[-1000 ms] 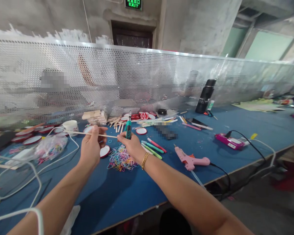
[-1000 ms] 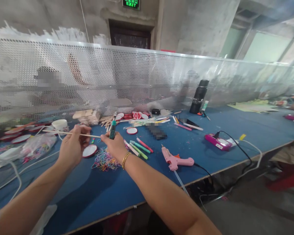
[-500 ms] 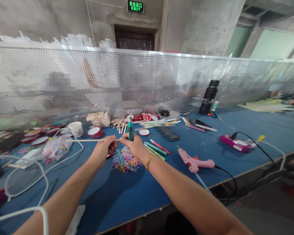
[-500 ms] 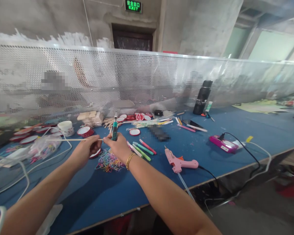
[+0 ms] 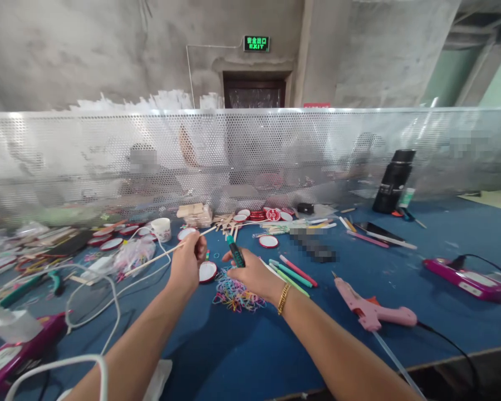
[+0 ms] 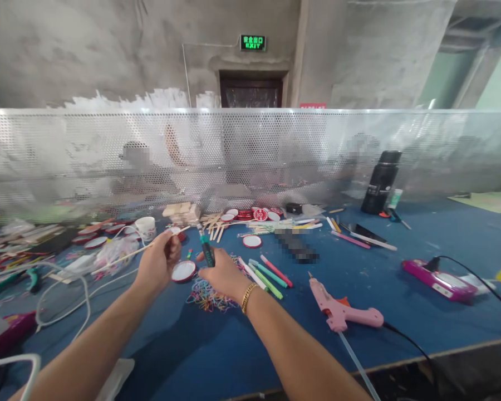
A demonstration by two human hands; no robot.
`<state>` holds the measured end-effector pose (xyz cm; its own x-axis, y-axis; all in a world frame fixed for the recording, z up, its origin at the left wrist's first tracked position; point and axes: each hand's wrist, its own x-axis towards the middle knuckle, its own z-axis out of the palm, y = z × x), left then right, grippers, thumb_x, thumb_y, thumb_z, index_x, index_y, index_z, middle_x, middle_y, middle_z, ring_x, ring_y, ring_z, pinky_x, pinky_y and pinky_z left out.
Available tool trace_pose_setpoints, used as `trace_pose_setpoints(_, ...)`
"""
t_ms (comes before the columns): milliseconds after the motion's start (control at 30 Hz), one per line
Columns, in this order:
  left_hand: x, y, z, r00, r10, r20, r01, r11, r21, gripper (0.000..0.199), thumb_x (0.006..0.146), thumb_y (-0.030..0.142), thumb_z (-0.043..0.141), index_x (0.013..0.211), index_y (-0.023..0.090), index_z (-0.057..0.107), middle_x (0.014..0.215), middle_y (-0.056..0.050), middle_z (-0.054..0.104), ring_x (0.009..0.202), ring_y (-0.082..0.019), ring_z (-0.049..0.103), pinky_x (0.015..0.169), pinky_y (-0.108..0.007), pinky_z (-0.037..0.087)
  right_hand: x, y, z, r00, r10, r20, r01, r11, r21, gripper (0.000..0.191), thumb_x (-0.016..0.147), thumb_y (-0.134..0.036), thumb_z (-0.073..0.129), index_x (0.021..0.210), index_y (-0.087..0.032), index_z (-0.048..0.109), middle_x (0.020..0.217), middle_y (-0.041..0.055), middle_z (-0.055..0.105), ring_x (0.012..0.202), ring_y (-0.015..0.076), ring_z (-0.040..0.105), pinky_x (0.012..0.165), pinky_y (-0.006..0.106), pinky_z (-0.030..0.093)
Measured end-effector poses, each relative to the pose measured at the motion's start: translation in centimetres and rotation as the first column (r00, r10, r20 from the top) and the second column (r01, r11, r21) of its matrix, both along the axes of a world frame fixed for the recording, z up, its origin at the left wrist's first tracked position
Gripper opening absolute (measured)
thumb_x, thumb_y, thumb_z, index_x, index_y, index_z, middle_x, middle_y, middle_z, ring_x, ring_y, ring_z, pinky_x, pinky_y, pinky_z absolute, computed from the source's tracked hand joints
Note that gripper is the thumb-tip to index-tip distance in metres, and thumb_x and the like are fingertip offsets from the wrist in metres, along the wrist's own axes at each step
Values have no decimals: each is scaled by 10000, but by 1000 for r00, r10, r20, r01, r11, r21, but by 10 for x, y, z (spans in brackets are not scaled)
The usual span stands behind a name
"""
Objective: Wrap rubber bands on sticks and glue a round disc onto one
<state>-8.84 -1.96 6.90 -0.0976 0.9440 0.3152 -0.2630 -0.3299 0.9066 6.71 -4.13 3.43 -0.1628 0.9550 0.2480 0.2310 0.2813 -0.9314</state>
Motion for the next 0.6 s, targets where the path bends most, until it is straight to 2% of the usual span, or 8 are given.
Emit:
trace_pose_setpoints(100,-2,1,0,1000,22,-6,-22,1000,17,283,805,332,519,580,166,475,496,49,374,425,-56,302,413,-201,216,-3,-7,1,994,105,35,-105,994,-7,413,640,-174,654,1050,-220,634,1078,38,589,987,202,529,917,347,384)
trace_pose_setpoints(200,-1,1,0,999,54,-4,-54,999,-1,277,802,334,528,587,165,478,497,51,373,425,-55,305,412,-198,213,-4,-10,3,984,178,-22,-179,984,-26,470,641,-166,662,1106,-222,624,1092,43,597,1028,211,524,913,341,394)
trace_pose_setpoints(400,1,1,-3,993,98,-60,-98,995,1,284,810,357,540,607,162,505,518,47,390,448,-57,324,423,-191,233,-4,-15,9,938,291,-188,-313,944,-100,512,635,-168,644,1143,-221,617,993,16,620,901,183,534,870,327,398)
trace_pose_setpoints(533,0,2,-2,989,142,-47,-140,989,49,289,824,362,527,610,169,507,516,46,384,448,-64,322,421,-198,235,-4,-16,9,888,355,-292,-392,916,-79,545,626,-151,627,1164,-237,611,983,27,614,869,178,541,868,329,406)
trace_pose_setpoints(600,0,1,-2,986,158,-53,-155,986,60,297,829,363,518,603,170,505,510,45,381,446,-67,318,421,-200,234,-2,-18,10,883,379,-277,-404,914,-41,526,638,-150,609,1154,-246,621,982,34,613,863,180,549,865,336,414)
